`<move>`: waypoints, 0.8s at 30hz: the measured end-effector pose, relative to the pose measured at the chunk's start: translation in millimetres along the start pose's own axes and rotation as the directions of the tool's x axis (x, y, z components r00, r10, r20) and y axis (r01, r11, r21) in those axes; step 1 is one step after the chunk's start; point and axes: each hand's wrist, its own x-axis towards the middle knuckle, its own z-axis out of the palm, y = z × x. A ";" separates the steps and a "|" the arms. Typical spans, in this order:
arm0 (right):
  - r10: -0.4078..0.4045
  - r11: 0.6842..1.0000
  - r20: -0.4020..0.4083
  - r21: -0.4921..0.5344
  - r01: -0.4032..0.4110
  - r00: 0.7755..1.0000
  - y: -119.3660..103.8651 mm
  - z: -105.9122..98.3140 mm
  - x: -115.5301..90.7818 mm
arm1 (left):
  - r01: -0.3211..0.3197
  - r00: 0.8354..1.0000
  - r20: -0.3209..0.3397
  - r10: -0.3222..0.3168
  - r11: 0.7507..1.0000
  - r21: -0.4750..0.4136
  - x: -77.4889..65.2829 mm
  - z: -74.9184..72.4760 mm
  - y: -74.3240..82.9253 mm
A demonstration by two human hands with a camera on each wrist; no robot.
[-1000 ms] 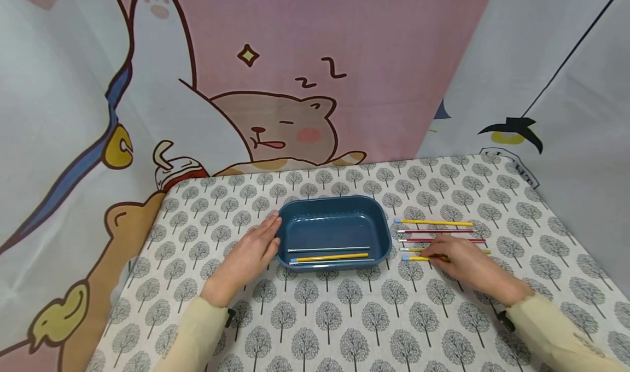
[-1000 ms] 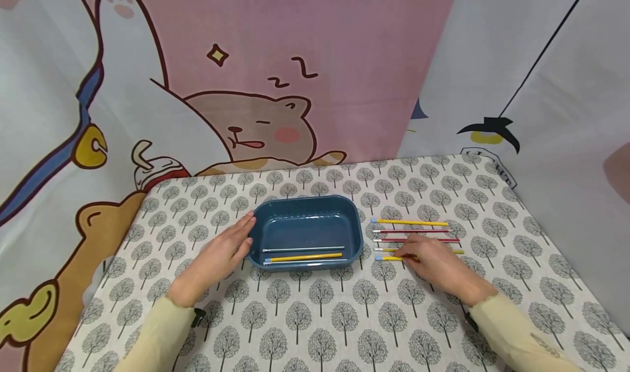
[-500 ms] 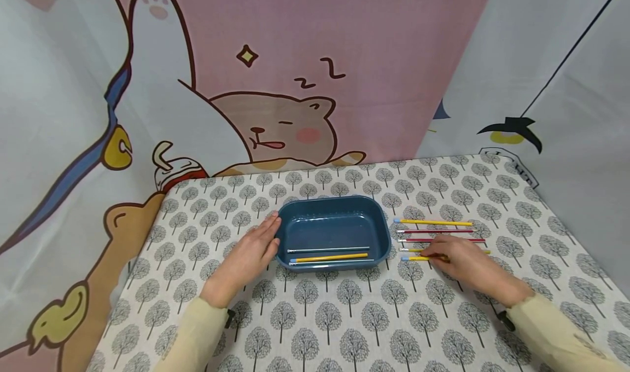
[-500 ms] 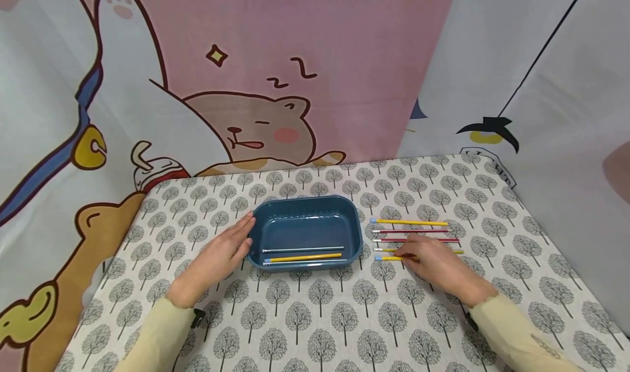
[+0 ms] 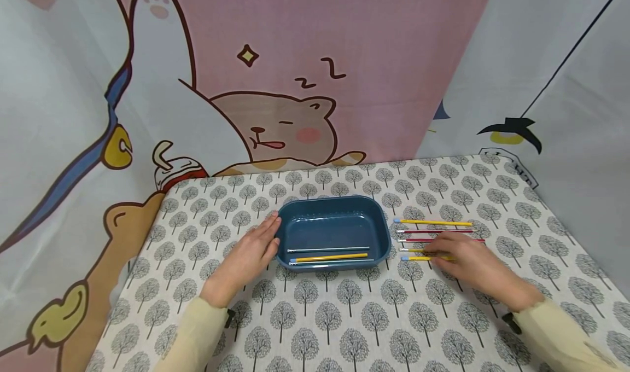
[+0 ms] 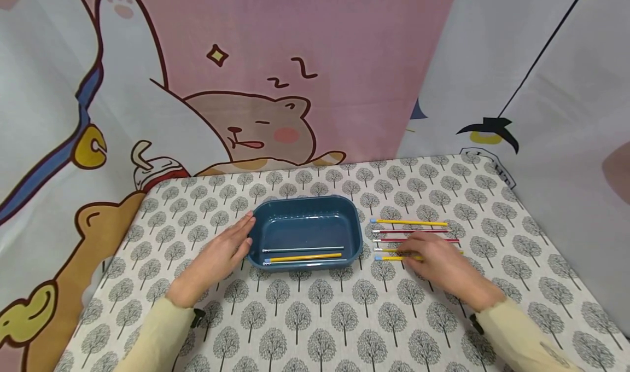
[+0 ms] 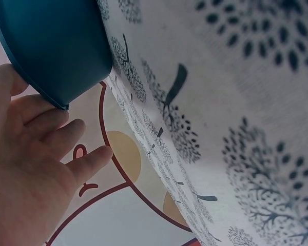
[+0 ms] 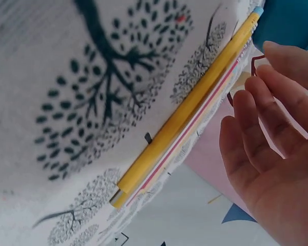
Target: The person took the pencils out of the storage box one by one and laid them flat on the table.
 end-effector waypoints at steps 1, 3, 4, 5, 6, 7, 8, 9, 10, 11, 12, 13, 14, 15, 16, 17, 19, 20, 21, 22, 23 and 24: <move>-0.010 1.000 -0.019 -0.007 0.010 1.000 0.1 -0.5 -0.2 | 0.000 1.000 0.000 0.000 1.000 0.001 -0.3 0.0 -0.1; -0.017 1.000 -0.049 -0.015 0.016 0.999 -0.9 -1.9 -0.6 | 0.000 1.000 0.002 0.000 1.000 0.002 -0.6 0.2 -0.6; -0.018 1.000 -0.061 -0.017 0.017 0.998 -1.3 -2.7 -0.5 | 0.000 1.000 0.003 0.000 1.000 0.003 -0.8 0.1 -0.8; -0.019 1.000 -0.071 -0.019 0.018 0.997 -1.6 -3.4 -0.3 | 0.000 1.000 0.005 0.000 1.000 0.003 -0.8 0.3 -1.0; -0.015 1.000 -0.076 -0.018 0.013 0.997 -2.0 -4.4 -0.4 | 0.001 1.000 0.006 -0.001 1.000 0.003 -0.9 0.5 -1.3; -0.004 1.000 -0.075 -0.012 0.003 0.997 -2.7 -5.6 -0.5 | 0.002 1.000 0.007 -0.002 1.000 0.003 -1.0 0.5 -1.3; 0.008 1.000 -0.073 -0.005 -0.008 0.997 -3.7 -6.8 -0.7 | 0.004 1.000 0.009 -0.004 1.000 0.002 -1.2 0.3 -1.2; 0.018 1.000 -0.070 0.001 -0.018 0.997 -4.0 -7.9 -0.7 | 0.006 1.000 0.010 -0.006 1.000 0.003 -1.2 0.2 -1.0; 0.026 1.000 -0.069 0.004 -0.026 0.997 -4.4 -9.0 -0.8 | 0.007 1.000 0.012 -0.007 1.000 0.002 -1.2 -0.1 -0.8; 0.034 0.999 -0.067 0.009 -0.034 0.997 -4.6 -10.0 -0.8 | 0.009 1.000 0.014 -0.009 1.000 0.001 -1.0 -0.3 -0.6; 0.042 0.999 -0.066 0.014 -0.041 0.997 -4.7 -10.8 -0.5 | 0.010 1.000 0.015 -0.010 1.000 0.000 -1.0 -0.4 -0.5; 0.042 0.999 -0.067 0.017 -0.041 0.997 -4.7 -11.7 0.1 | 0.010 1.000 0.014 -0.010 1.000 0.001 -1.0 -0.2 -0.5; 0.043 0.999 -0.067 0.020 -0.042 0.997 -4.8 -12.4 0.6 | 0.012 1.000 0.015 -0.012 1.000 0.001 -0.9 -0.3 -0.5; 0.045 0.999 -0.068 0.023 -0.043 0.997 -4.9 -13.2 1.3 | 0.012 1.000 0.015 -0.012 1.000 0.001 -0.8 -0.3 -0.5; 0.045 0.999 -0.069 0.024 -0.044 0.997 -5.1 -13.8 2.2 | 0.013 1.000 0.014 -0.013 1.000 0.001 -0.7 -0.4 -0.5; 0.047 0.999 -0.069 0.027 -0.045 0.997 -5.4 -14.5 3.3 | 0.014 1.000 0.014 -0.014 1.000 0.001 -0.6 -0.4 -0.5; 0.049 0.999 -0.074 0.026 -0.047 0.996 -6.4 -15.2 5.7 | 0.014 1.000 0.013 -0.014 1.000 0.001 -0.5 -0.4 -0.5; 0.053 0.998 -0.075 0.026 -0.051 0.996 -6.8 -15.5 6.7 | 0.016 1.000 0.013 -0.016 1.000 0.000 -0.3 -0.7 -0.3; 0.059 0.998 -0.075 0.023 -0.058 0.995 -7.8 -15.7 7.9 | 0.014 1.000 0.012 -0.014 1.000 0.000 -0.3 -0.4 -0.4; 0.061 0.998 -0.074 0.019 -0.060 0.995 -8.6 -16.0 9.3 | 0.013 1.000 0.011 -0.013 1.000 0.001 -0.1 -0.1 -0.6; 0.064 0.998 -0.074 0.016 -0.063 0.995 -9.7 -16.0 10.8 | 0.011 1.000 0.009 -0.011 1.000 0.001 -0.1 0.2 -0.7; 0.067 0.998 -0.076 0.011 -0.067 0.995 -11.0 -16.0 12.4 | 0.009 1.000 0.008 -0.009 1.000 0.002 -0.3 0.4 -0.8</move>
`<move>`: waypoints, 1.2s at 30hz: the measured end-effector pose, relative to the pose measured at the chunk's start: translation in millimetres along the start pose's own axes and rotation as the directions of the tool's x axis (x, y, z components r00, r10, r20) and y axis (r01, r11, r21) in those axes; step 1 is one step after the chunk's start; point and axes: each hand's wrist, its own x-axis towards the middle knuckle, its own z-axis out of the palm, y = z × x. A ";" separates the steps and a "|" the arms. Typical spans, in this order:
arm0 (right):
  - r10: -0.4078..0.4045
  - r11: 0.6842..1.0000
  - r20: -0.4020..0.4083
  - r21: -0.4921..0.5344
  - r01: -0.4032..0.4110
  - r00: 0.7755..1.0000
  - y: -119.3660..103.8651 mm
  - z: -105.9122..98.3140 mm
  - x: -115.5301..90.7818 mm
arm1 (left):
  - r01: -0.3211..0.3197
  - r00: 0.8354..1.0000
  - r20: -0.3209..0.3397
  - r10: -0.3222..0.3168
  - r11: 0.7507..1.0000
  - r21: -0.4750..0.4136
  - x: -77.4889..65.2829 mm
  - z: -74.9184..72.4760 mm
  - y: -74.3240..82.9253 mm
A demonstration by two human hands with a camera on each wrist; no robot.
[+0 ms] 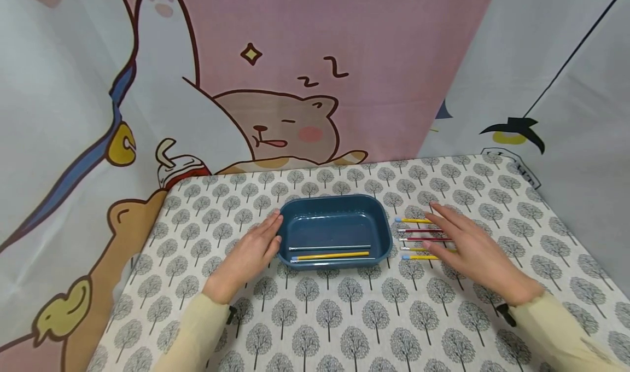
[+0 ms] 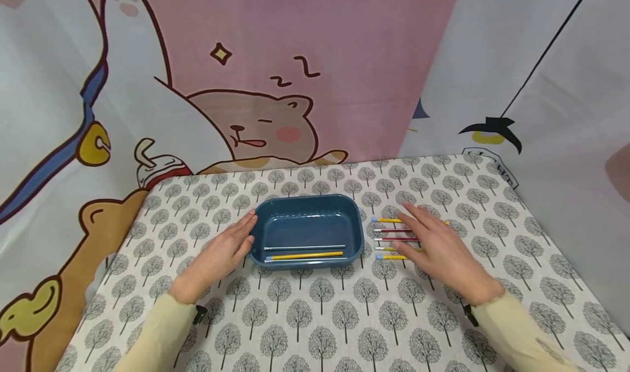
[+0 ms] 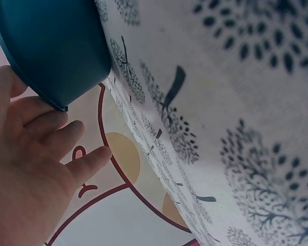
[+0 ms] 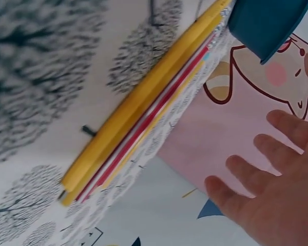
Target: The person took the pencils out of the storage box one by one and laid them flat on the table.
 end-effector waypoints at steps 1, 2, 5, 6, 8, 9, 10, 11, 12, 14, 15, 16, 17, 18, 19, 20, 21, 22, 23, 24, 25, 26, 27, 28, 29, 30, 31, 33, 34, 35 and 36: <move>0.001 1.000 0.001 -0.007 -0.001 1.000 -1.4 -0.1 1.3 | -0.001 1.000 -0.002 0.001 1.000 0.000 -0.2 0.4 0.0; 0.006 1.000 0.004 -0.014 -0.006 1.000 -3.1 -0.3 3.0 | -0.003 1.000 -0.003 0.003 1.000 -0.001 -0.2 0.5 0.1; 0.022 0.999 0.003 -0.027 -0.022 1.000 -7.4 0.6 8.2 | -0.003 1.000 -0.005 0.003 1.000 -0.002 -0.5 -0.1 0.6; 0.024 0.999 0.003 -0.030 -0.024 1.000 -8.3 1.0 9.6 | -0.004 1.000 -0.005 0.004 1.000 -0.002 -0.5 -0.1 0.7; 0.029 0.999 -0.001 -0.032 -0.029 1.000 -10.9 1.8 13.0 | -0.007 1.000 -0.006 0.007 1.000 0.000 -0.1 -0.3 0.8; 0.027 0.999 -0.002 -0.030 -0.028 1.000 -12.2 2.1 14.5 | -0.008 1.000 -0.006 0.008 1.000 0.001 0.0 -0.2 0.7; 0.024 0.999 -0.004 -0.029 -0.024 1.000 -14.4 2.3 16.4 | -0.010 1.000 -0.007 0.010 1.000 0.002 0.1 0.1 0.7; 0.020 1.000 -0.005 -0.024 -0.020 1.000 -16.5 2.3 18.2 | -0.010 1.000 -0.007 0.011 1.000 0.003 0.2 0.4 0.6; 0.017 1.000 -0.004 -0.018 -0.017 1.000 -18.5 2.5 20.1 | -0.010 1.000 -0.006 0.010 1.000 0.001 0.5 0.0 0.8; 0.010 1.000 -0.002 -0.005 -0.010 1.000 -23.7 3.0 24.3 | -0.008 1.000 -0.004 0.008 1.000 0.000 0.7 -0.7 1.2; 0.009 1.000 0.002 0.007 -0.009 1.000 -26.3 3.4 26.3 | -0.008 1.000 -0.004 0.008 1.000 0.000 0.7 -0.8 1.3; 0.009 1.000 0.004 0.018 -0.009 1.000 -29.5 3.8 28.5 | -0.007 1.000 -0.004 0.007 1.000 0.001 0.7 -0.8 1.5; 0.008 1.000 0.002 0.026 -0.008 1.000 -32.6 4.6 30.5 | -0.007 1.000 -0.004 0.007 1.000 0.000 0.6 -0.8 1.6; 0.007 0.999 -0.001 0.033 -0.007 1.000 -35.8 5.6 32.7 | -0.006 1.000 -0.005 0.006 1.000 -0.001 0.5 -0.8 1.7; 0.002 0.999 -0.005 0.040 -0.002 1.000 -39.1 6.5 34.9 | -0.006 1.000 -0.006 0.006 1.000 0.000 0.3 -0.5 1.6; 0.002 0.999 -0.007 0.051 -0.002 1.000 -42.5 7.6 37.0 | -0.005 1.000 -0.006 0.005 1.000 -0.002 0.1 -0.2 1.6; -0.004 0.998 -0.013 0.060 0.005 1.000 -46.1 8.8 39.3 | -0.005 1.000 -0.006 0.005 1.000 -0.004 -0.1 -0.3 1.8; -0.011 0.998 -0.019 0.065 0.012 1.000 -49.6 10.3 42.0 | -0.003 1.000 -0.005 0.003 1.000 -0.007 -0.2 -0.2 1.8; -0.018 0.997 -0.025 0.072 0.020 1.000 -53.1 11.7 44.7 | -0.002 1.000 -0.005 0.002 1.000 -0.009 -0.2 -0.1 1.7; -0.026 0.996 -0.028 0.081 0.028 0.999 -56.8 12.9 47.4 | -0.001 1.000 -0.005 0.001 1.000 -0.010 -0.2 0.0 1.5; -0.033 0.995 -0.029 0.093 0.036 0.999 -60.5 14.2 50.0 | -0.002 1.000 -0.005 0.002 1.000 -0.012 -0.3 0.1 1.5; -0.038 0.993 -0.028 0.107 0.041 0.999 -64.1 15.4 52.5 | -0.002 1.000 -0.006 0.002 1.000 -0.012 -0.4 0.2 1.6; -0.047 0.992 -0.027 0.117 0.050 0.999 -68.0 16.4 55.0 | -0.003 1.000 -0.007 0.003 1.000 -0.013 -0.4 0.3 1.5; -0.053 0.990 -0.027 0.126 0.056 0.998 -71.7 17.5 57.4 | -0.003 1.000 -0.009 0.003 1.000 -0.014 -0.4 0.8 1.2; -0.062 0.989 -0.027 0.134 0.065 0.998 -75.3 18.7 59.5 | -0.003 1.000 -0.011 0.003 1.000 -0.015 -0.4 1.0 1.1; -0.071 0.988 -0.025 0.138 0.074 0.997 -78.6 20.2 61.7 | -0.003 1.000 -0.013 0.003 1.000 -0.016 -0.3 1.1 1.1; -0.079 0.986 -0.021 0.143 0.081 0.997 -81.8 21.7 63.8 | -0.003 1.000 -0.012 0.003 1.000 -0.019 -0.3 1.2 1.1; -0.098 0.985 -0.017 0.142 0.100 0.995 -88.0 24.7 67.6 | 0.003 1.000 -0.008 -0.004 1.000 -0.023 -0.2 0.8 1.2; -0.106 0.984 -0.015 0.142 0.107 0.994 -90.6 26.6 69.5 | 0.007 1.000 -0.005 -0.007 1.000 -0.024 -0.2 0.7 1.0; -0.112 0.983 -0.007 0.146 0.112 0.994 -93.1 28.3 71.1 | 0.007 1.000 -0.002 -0.007 1.000 -0.023 -0.2 0.8 1.0; -0.115 0.982 0.001 0.152 0.114 0.993 -95.6 29.8 72.7 | 0.007 1.000 -0.001 -0.007 1.000 -0.024 -0.2 0.9 0.8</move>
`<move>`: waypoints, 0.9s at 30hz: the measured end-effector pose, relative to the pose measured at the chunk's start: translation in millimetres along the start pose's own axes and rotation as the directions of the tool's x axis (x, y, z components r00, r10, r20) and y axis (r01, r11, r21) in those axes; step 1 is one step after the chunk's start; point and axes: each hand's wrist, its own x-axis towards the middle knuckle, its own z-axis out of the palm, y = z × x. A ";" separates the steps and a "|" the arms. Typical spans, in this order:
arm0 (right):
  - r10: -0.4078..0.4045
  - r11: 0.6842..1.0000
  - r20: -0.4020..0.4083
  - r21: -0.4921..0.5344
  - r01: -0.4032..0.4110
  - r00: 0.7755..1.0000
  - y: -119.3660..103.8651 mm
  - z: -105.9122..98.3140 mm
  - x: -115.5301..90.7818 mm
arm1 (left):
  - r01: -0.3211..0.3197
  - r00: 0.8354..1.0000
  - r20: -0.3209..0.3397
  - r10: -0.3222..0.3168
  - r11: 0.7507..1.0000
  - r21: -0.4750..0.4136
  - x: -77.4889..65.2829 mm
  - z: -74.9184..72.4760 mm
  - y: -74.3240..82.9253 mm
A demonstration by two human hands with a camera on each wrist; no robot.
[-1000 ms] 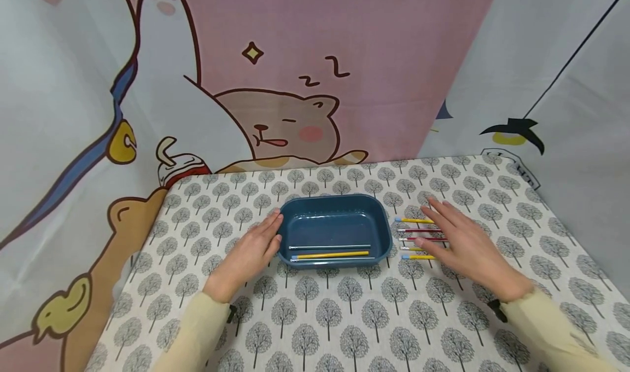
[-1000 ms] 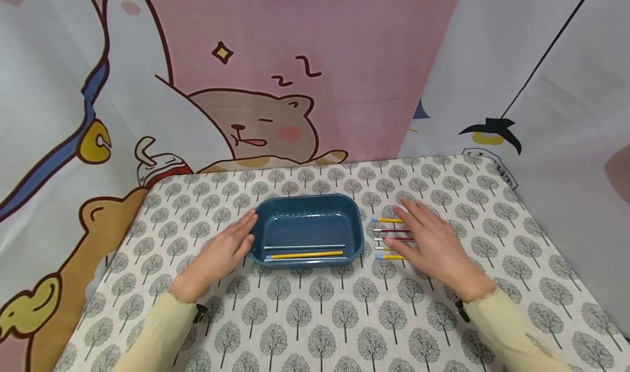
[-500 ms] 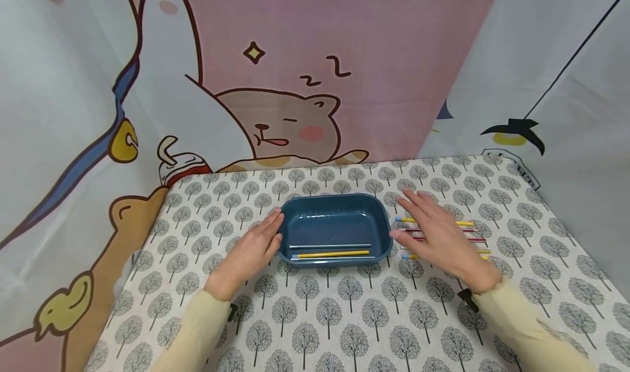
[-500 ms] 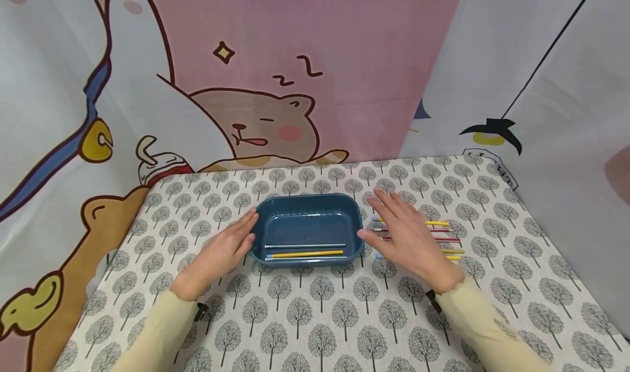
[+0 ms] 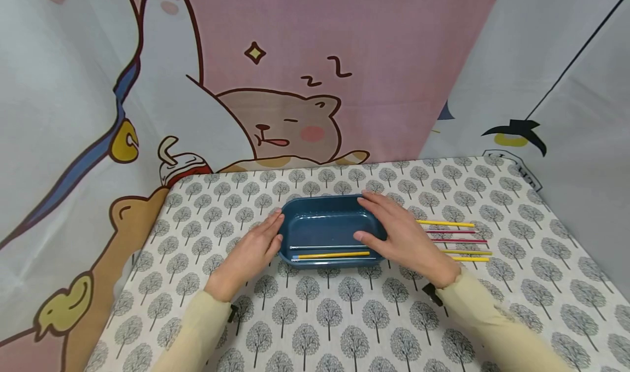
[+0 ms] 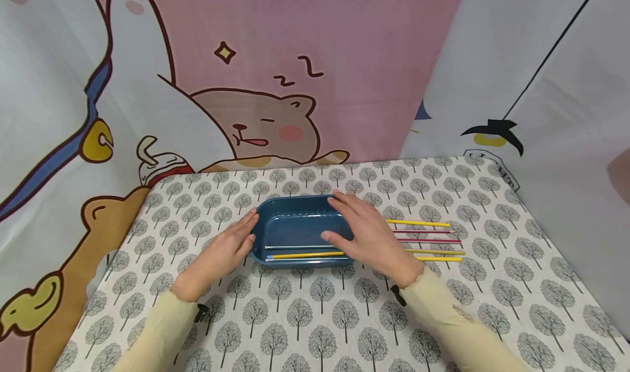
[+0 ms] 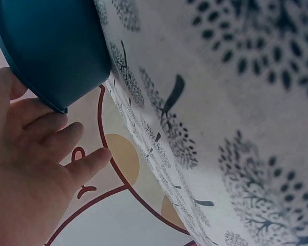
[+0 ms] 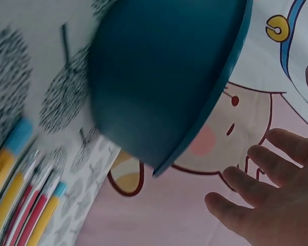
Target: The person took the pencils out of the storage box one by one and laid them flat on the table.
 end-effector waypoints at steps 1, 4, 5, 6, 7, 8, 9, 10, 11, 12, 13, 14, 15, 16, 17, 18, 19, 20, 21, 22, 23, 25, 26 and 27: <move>-0.001 1.000 0.007 0.004 0.001 1.000 -2.2 1.5 1.9 | 0.000 1.000 0.001 0.000 1.000 -0.001 0.1 -0.2 0.2; -0.004 1.000 0.030 0.022 0.003 1.000 -8.4 5.7 7.5 | -0.007 1.000 -0.002 0.007 1.000 0.000 0.3 0.5 0.0; -0.004 1.000 0.040 0.026 0.003 0.999 -10.1 7.2 9.4 | -0.011 1.000 -0.005 0.011 1.000 0.000 0.4 0.5 0.1; -0.006 1.000 0.046 0.028 0.005 0.999 -11.8 8.7 11.5 | -0.012 1.000 -0.005 0.012 1.000 -0.001 0.6 0.4 0.0; -0.007 0.999 0.054 0.033 0.005 0.998 -13.5 10.2 13.6 | -0.013 1.000 -0.006 0.013 1.000 -0.002 0.9 0.1 0.1; -0.008 0.999 0.065 0.041 0.005 0.998 -15.0 11.7 15.4 | -0.014 1.000 -0.007 0.014 1.000 -0.002 1.1 0.1 -0.1; -0.010 0.999 0.072 0.049 0.007 0.997 -16.2 13.2 17.4 | -0.016 1.000 -0.009 0.016 1.000 0.001 1.2 0.1 -0.3; -0.013 0.999 0.080 0.052 0.009 0.997 -17.3 15.2 19.4 | -0.015 1.000 -0.010 0.015 1.000 0.002 1.4 -0.1 -0.5; -0.016 0.998 0.086 0.059 0.010 0.996 -18.2 17.5 21.3 | -0.016 1.000 -0.011 0.016 1.000 0.005 1.5 0.1 -0.7; -0.018 0.998 0.090 0.066 0.012 0.996 -19.1 19.8 23.3 | -0.017 1.000 -0.012 0.017 1.000 0.007 1.5 0.4 -0.9; -0.022 0.998 0.094 0.069 0.015 0.995 -20.2 21.9 25.1 | -0.016 1.000 -0.013 0.017 1.000 0.007 1.4 0.3 -0.8; -0.031 0.997 0.094 0.070 0.025 0.995 -21.2 24.4 27.1 | -0.016 1.000 -0.013 0.016 1.000 0.008 1.3 0.4 -0.8; -0.038 0.997 0.095 0.071 0.031 0.995 -22.2 26.9 29.2 | -0.015 1.000 -0.014 0.015 1.000 0.009 1.1 0.4 -0.7; -0.041 0.997 0.099 0.071 0.034 0.994 -23.3 29.2 31.2 | -0.013 1.000 -0.014 0.013 1.000 0.007 1.0 0.2 -0.6; -0.044 0.997 0.102 0.073 0.037 0.994 -24.4 31.5 33.1 | -0.012 1.000 -0.015 0.012 1.000 0.006 1.0 0.0 -0.4; -0.052 0.996 0.104 0.073 0.044 0.993 -25.5 33.7 35.2 | -0.011 1.000 -0.015 0.011 1.000 0.005 1.0 -0.2 -0.2; -0.057 0.996 0.107 0.076 0.049 0.993 -26.7 35.7 37.1 | -0.010 1.000 -0.014 0.010 1.000 0.005 1.0 -0.4 0.1; -0.062 0.995 0.112 0.080 0.053 0.992 -27.7 37.9 38.8 | -0.009 1.000 -0.015 0.009 1.000 0.006 1.0 0.2 -0.2; -0.063 0.995 0.119 0.083 0.053 0.991 -28.9 39.8 40.5 | -0.009 1.000 -0.015 0.009 1.000 0.008 1.0 0.7 -0.4; -0.067 0.995 0.124 0.088 0.056 0.990 -29.7 41.8 42.1 | -0.008 1.000 -0.015 0.008 1.000 0.010 1.0 0.9 -0.4; -0.073 0.994 0.129 0.095 0.061 0.989 -30.4 43.9 43.6 | -0.007 1.000 -0.015 0.007 1.000 0.011 1.0 1.2 -0.5; -0.072 0.993 0.147 0.107 0.056 0.987 -31.8 47.2 46.3 | -0.004 1.000 -0.013 0.004 1.000 0.011 1.1 1.7 -0.7; -0.071 0.993 0.155 0.109 0.054 0.985 -32.4 48.6 47.4 | -0.002 1.000 -0.011 0.002 1.000 0.012 1.0 1.9 -0.8; -0.069 0.992 0.164 0.114 0.051 0.984 -32.9 50.0 48.7 | 0.000 1.000 -0.009 0.000 1.000 0.011 1.0 1.5 -0.7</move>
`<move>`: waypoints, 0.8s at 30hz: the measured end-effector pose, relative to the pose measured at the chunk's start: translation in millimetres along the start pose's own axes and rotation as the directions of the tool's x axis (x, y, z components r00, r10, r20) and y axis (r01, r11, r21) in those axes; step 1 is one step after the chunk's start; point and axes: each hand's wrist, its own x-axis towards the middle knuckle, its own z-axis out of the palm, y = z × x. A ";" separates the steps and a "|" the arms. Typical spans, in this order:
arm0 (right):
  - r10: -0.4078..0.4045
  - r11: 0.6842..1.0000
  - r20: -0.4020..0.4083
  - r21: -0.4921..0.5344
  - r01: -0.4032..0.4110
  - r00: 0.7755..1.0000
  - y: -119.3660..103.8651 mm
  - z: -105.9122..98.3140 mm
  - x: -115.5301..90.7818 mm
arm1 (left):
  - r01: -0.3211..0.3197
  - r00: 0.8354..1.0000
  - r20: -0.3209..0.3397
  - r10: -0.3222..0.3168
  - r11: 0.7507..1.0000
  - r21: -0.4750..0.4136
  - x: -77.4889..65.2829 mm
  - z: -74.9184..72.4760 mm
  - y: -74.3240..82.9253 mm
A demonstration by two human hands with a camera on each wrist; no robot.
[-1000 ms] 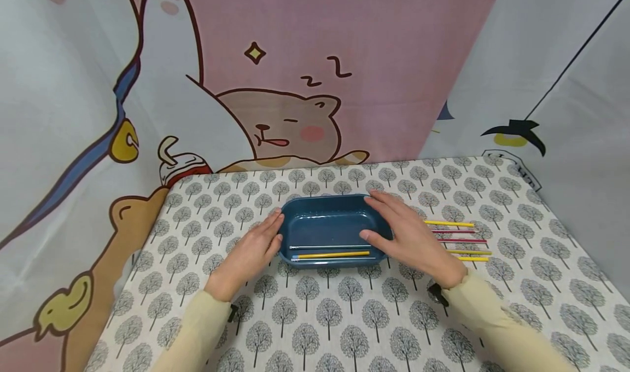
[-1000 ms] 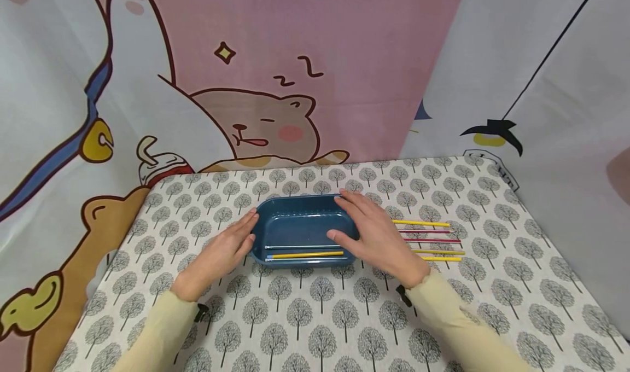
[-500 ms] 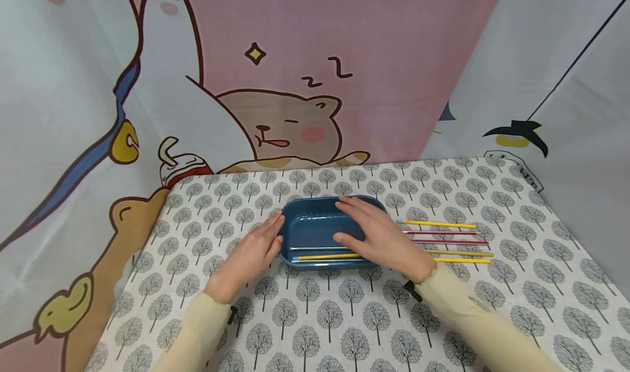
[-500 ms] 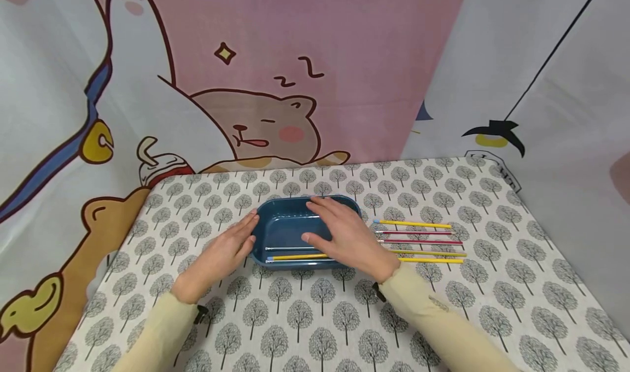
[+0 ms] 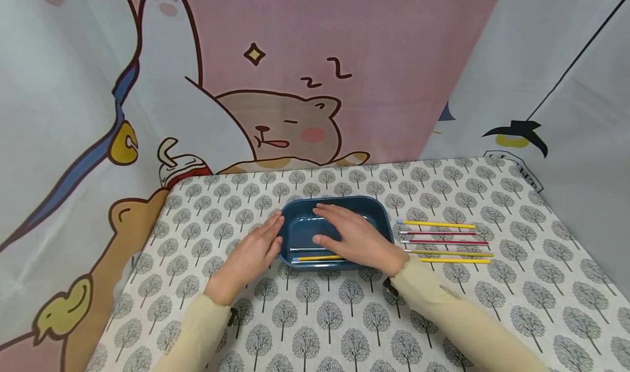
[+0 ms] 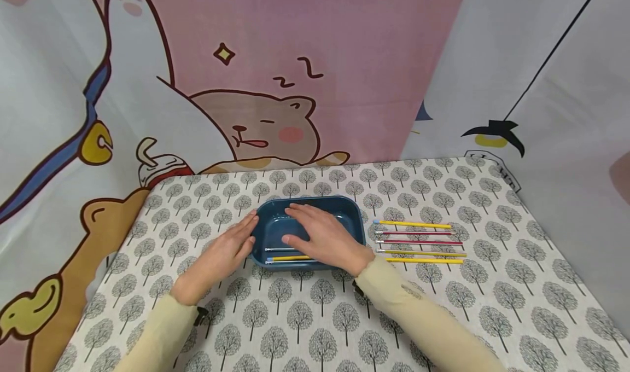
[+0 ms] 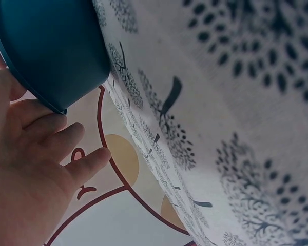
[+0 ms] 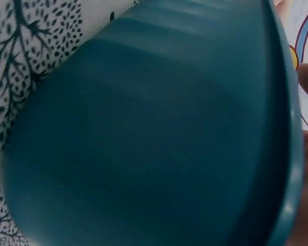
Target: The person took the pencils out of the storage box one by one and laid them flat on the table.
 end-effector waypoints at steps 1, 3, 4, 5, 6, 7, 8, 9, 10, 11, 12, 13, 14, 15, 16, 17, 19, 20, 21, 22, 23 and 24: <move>0.002 1.000 0.009 0.003 -0.002 1.000 -0.1 1.3 1.4 | 0.002 1.000 0.002 -0.002 1.000 -0.002 0.0 -0.2 0.2; 0.000 1.000 0.028 0.005 -0.001 1.000 -0.7 3.8 4.0 | 0.007 1.000 0.006 -0.007 1.000 -0.004 0.0 -0.4 0.3; -0.001 1.000 0.039 0.004 0.001 0.999 -1.0 5.1 5.3 | 0.008 1.000 0.007 -0.008 1.000 -0.006 0.0 -0.7 0.3; -0.003 1.000 0.052 0.002 0.003 0.999 -1.3 6.5 6.4 | 0.009 1.000 0.009 -0.009 1.000 -0.006 -0.1 -0.9 0.5; -0.005 1.000 0.066 0.002 0.005 0.998 -1.5 8.0 7.5 | 0.010 1.000 0.009 -0.010 1.000 -0.008 -0.1 -0.9 0.4; -0.007 1.000 0.081 -0.001 0.007 0.997 -1.9 9.5 8.3 | 0.009 1.000 0.010 -0.009 1.000 -0.011 -0.1 -0.9 0.4; -0.006 1.000 0.097 -0.001 0.006 0.995 -2.1 11.0 9.0 | 0.009 1.000 0.010 -0.009 1.000 -0.011 -0.1 -0.8 0.3; -0.001 1.000 0.113 -0.004 0.001 0.994 -2.4 12.4 9.5 | 0.008 1.000 0.009 -0.007 1.000 -0.013 -0.2 -0.9 0.3; -0.001 1.000 0.124 -0.006 0.001 0.992 -2.9 13.8 9.9 | 0.006 1.000 0.009 -0.006 1.000 -0.014 -0.1 -0.9 0.2; -0.004 1.000 0.134 -0.002 0.005 0.991 -3.2 15.2 10.3 | 0.006 1.000 0.010 -0.006 1.000 -0.013 -0.1 -0.8 0.1; -0.007 1.000 0.142 -0.001 0.007 0.990 -3.4 16.6 10.8 | 0.007 1.000 0.010 -0.007 1.000 -0.013 0.0 -0.5 -0.2; -0.010 1.000 0.146 0.001 0.010 0.989 -3.5 18.1 11.4 | 0.007 1.000 0.010 -0.007 1.000 -0.012 -0.1 -0.1 -0.5; -0.016 1.000 0.148 0.001 0.016 0.989 -3.5 19.6 12.1 | 0.009 1.000 0.011 -0.009 1.000 -0.010 -0.1 -0.2 -0.6; -0.022 1.000 0.149 0.000 0.022 0.989 -3.6 20.9 12.9 | 0.010 1.000 0.012 -0.010 1.000 -0.009 -0.1 -0.3 -0.5; -0.027 1.000 0.150 0.001 0.028 0.988 -3.3 22.4 13.8 | 0.012 1.000 0.014 -0.012 1.000 -0.009 -0.2 -0.3 -0.6; -0.029 1.000 0.154 0.000 0.029 0.988 -3.3 23.7 14.6 | 0.012 1.000 0.016 -0.012 1.000 -0.008 -0.2 -0.3 -0.6; -0.026 1.000 0.160 -0.001 0.027 0.987 -2.9 26.1 16.3 | 0.011 1.000 0.018 -0.011 1.000 -0.012 -0.4 -0.8 -0.2; -0.023 1.000 0.165 -0.002 0.024 0.986 -2.9 27.0 17.2 | 0.011 1.000 0.020 -0.011 1.000 -0.013 -0.4 -1.2 0.1; -0.019 1.000 0.169 0.001 0.019 0.985 -3.0 27.8 18.0 | 0.012 1.000 0.021 -0.011 1.000 -0.015 -0.4 -1.3 0.3; -0.016 1.000 0.172 0.005 0.016 0.985 -3.1 28.6 19.0 | 0.012 1.000 0.023 -0.012 1.000 -0.016 -0.3 -1.4 0.5; -0.015 1.000 0.175 0.009 0.014 0.984 -3.3 29.2 20.0 | 0.012 1.000 0.023 -0.012 1.000 -0.016 -0.3 -1.5 0.6; -0.014 1.000 0.178 0.014 0.012 0.984 -3.5 29.8 21.1 | 0.012 1.000 0.023 -0.012 1.000 -0.015 -0.2 -1.7 0.7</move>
